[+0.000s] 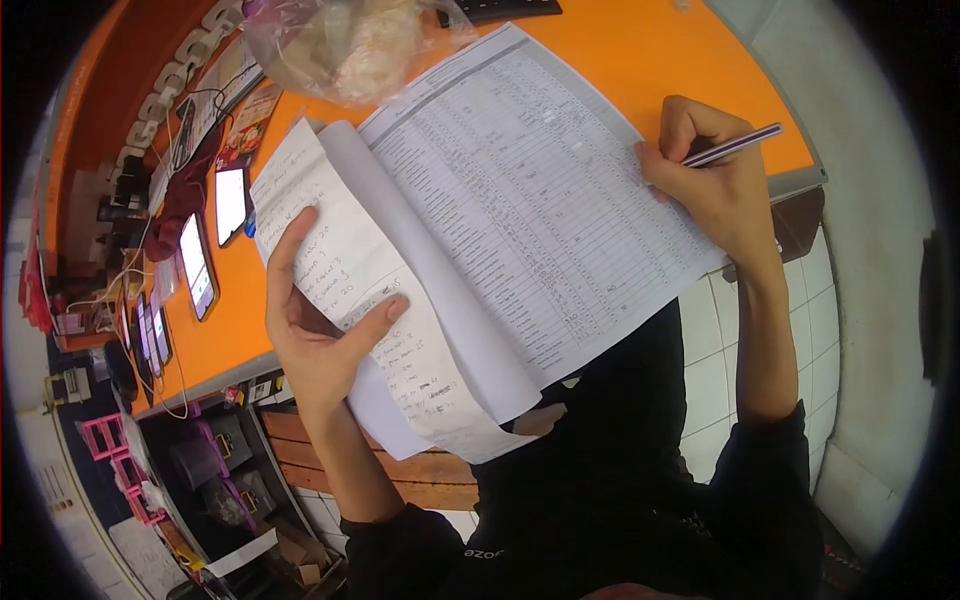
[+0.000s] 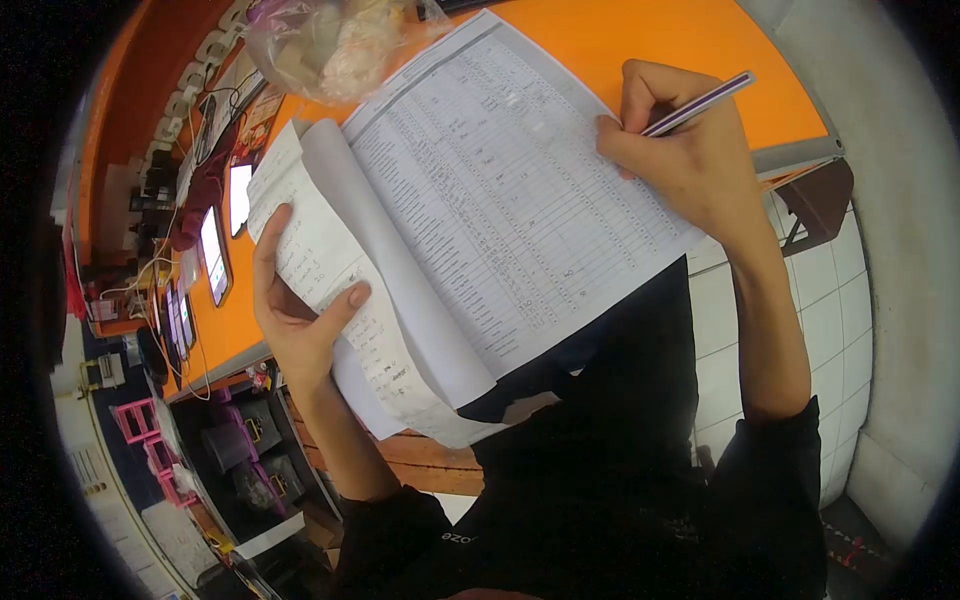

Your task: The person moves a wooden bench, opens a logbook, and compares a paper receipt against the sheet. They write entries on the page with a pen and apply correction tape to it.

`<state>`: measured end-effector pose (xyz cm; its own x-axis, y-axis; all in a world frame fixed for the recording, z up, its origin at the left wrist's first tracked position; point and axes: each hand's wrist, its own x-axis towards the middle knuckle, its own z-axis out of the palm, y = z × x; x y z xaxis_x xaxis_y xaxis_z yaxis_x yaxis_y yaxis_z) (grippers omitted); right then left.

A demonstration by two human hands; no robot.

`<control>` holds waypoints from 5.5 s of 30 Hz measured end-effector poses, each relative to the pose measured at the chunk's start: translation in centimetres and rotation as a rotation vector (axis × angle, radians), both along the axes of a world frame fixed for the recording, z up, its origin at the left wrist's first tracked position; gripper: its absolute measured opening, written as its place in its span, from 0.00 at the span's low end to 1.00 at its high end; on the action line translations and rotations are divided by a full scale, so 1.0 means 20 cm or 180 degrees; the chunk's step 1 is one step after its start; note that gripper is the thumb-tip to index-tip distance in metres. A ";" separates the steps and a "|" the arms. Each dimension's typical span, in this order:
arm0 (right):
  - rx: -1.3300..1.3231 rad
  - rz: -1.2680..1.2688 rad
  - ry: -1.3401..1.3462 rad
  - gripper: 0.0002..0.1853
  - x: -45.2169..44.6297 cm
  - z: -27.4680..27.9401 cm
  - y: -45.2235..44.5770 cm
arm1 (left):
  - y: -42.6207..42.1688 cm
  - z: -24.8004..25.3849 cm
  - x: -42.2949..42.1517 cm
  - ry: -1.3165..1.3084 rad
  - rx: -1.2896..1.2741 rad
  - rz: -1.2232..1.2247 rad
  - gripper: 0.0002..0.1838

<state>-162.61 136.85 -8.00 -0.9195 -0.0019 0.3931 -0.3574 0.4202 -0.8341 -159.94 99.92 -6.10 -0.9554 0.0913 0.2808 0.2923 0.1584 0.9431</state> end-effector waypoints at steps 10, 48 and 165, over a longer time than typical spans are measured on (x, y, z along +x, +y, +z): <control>-0.0007 -0.0034 -0.0041 0.14 0.00 0.00 -0.01 | 0.00 -0.01 0.00 0.0044 0.0033 -0.0014 0.53; -0.0128 0.0203 0.0086 0.14 0.02 0.01 0.00 | -0.03 -0.02 0.00 0.0086 -0.0294 0.0142 0.55; -0.0004 -0.0724 -0.0335 0.07 0.30 0.14 -0.17 | -0.04 0.02 -0.01 -0.0049 0.0096 -0.0235 0.43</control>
<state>-156.54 133.47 -5.23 -0.9320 0.2103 0.2951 -0.1649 0.4789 -0.8623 -160.18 99.17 -5.64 -0.9506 0.1534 0.2698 0.2875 0.1084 0.9516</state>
